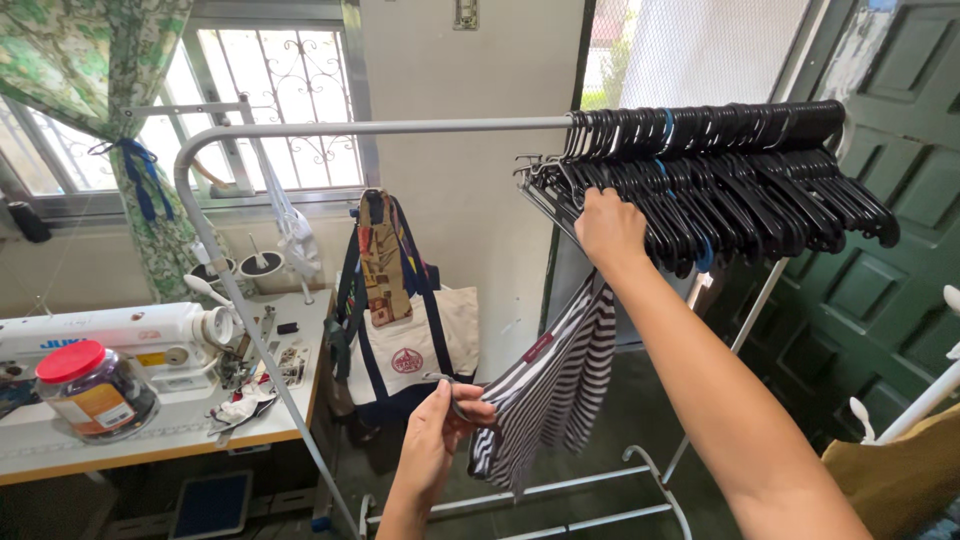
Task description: The person picks up various garments from a pile, places them on hangers, and hangs them on a clothing rack. The person handles shirts, shorts, and other clothing items one at a time, placing each on a hanger before moving it to the rack.
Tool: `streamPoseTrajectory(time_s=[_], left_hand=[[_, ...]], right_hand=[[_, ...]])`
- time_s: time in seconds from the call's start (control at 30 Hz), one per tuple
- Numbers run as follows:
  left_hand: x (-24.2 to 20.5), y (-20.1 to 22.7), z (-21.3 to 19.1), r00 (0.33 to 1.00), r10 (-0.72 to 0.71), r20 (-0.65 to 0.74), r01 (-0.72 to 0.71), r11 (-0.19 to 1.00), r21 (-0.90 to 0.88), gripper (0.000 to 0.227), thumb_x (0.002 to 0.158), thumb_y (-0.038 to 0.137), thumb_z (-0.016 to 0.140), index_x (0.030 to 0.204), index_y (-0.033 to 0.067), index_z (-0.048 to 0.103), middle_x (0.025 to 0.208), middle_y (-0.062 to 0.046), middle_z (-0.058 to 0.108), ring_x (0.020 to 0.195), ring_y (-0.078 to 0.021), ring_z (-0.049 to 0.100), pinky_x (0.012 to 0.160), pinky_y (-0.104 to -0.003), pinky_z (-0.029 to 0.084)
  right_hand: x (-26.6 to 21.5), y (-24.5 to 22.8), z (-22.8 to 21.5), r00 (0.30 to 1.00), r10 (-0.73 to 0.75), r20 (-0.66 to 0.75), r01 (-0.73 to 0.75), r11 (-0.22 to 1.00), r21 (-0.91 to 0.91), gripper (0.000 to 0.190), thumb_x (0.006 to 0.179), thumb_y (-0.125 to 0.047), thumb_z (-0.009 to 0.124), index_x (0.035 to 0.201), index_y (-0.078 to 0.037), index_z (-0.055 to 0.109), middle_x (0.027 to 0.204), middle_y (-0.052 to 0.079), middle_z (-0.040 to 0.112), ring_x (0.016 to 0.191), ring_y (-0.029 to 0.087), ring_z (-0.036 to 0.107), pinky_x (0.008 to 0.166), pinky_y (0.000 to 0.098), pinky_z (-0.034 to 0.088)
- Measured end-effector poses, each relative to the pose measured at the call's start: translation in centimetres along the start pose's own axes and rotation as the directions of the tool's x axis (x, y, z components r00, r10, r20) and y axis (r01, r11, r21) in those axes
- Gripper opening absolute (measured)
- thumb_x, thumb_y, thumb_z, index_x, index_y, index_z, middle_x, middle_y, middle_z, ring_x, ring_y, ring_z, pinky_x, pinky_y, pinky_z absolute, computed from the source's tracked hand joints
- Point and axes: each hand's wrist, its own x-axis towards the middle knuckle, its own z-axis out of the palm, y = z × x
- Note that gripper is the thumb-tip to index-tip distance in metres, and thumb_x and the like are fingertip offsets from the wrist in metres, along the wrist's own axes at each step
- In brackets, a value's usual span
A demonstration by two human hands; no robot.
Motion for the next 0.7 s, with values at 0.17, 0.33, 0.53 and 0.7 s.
streamPoseTrajectory(time_s=[0.17, 0.33, 0.53, 0.7], left_hand=[[-0.5, 0.2, 0.1, 1.000, -0.008, -0.011, 0.008, 1.000, -0.004, 0.051, 0.107, 0.037, 0.038, 0.110, -0.0058, 0.067, 0.090, -0.018, 0.077, 0.082, -0.0237, 0.074, 0.081, -0.039, 0.058], [-0.3, 0.1, 0.6, 1.000, -0.019, -0.001, 0.019, 1.000, 0.010, 0.051, 0.108, 0.034, 0.037, 0.122, -0.0071, 0.063, 0.096, -0.019, 0.076, 0.087, -0.0239, 0.073, 0.083, -0.037, 0.058], [-0.2, 0.3, -1.2, 1.000, 0.013, 0.014, -0.013, 1.000, -0.021, 0.050, 0.097, 0.021, 0.043, 0.140, -0.0027, 0.053, 0.124, -0.018, 0.069, 0.095, -0.0223, 0.073, 0.084, -0.034, 0.058], [1.1, 0.0, -4.2, 0.986, 0.077, -0.146, -0.035, 0.963, 0.268, 0.048, 0.100, 0.022, 0.057, 0.143, 0.0019, 0.055, 0.132, -0.007, 0.066, 0.085, -0.0159, 0.070, 0.063, -0.027, 0.053]], right_hand=[[-0.8, -0.4, -1.3, 0.996, -0.042, -0.081, 0.055, 0.986, 0.159, 0.020, 0.095, -0.019, 0.065, 0.090, 0.000, 0.066, 0.101, 0.021, 0.063, 0.074, 0.046, 0.069, 0.066, 0.0533, 0.056], [-1.3, -1.9, -5.1, 0.991, -0.049, -0.123, 0.078, 0.965, 0.249, 0.018, 0.097, -0.019, 0.065, 0.094, -0.001, 0.066, 0.102, 0.018, 0.062, 0.073, 0.045, 0.067, 0.066, 0.0532, 0.054], [-7.5, -2.7, -10.7, 0.970, -0.070, -0.233, 0.169, 0.884, 0.436, 0.016, 0.099, -0.017, 0.066, 0.107, -0.003, 0.068, 0.102, 0.016, 0.070, 0.083, 0.041, 0.069, 0.072, 0.0467, 0.056], [-17.4, -1.7, -13.3, 0.993, 0.081, -0.090, -0.014, 0.815, 0.579, 0.022, 0.098, -0.015, 0.069, 0.116, -0.003, 0.072, 0.101, 0.019, 0.074, 0.085, 0.033, 0.074, 0.071, 0.0369, 0.058]])
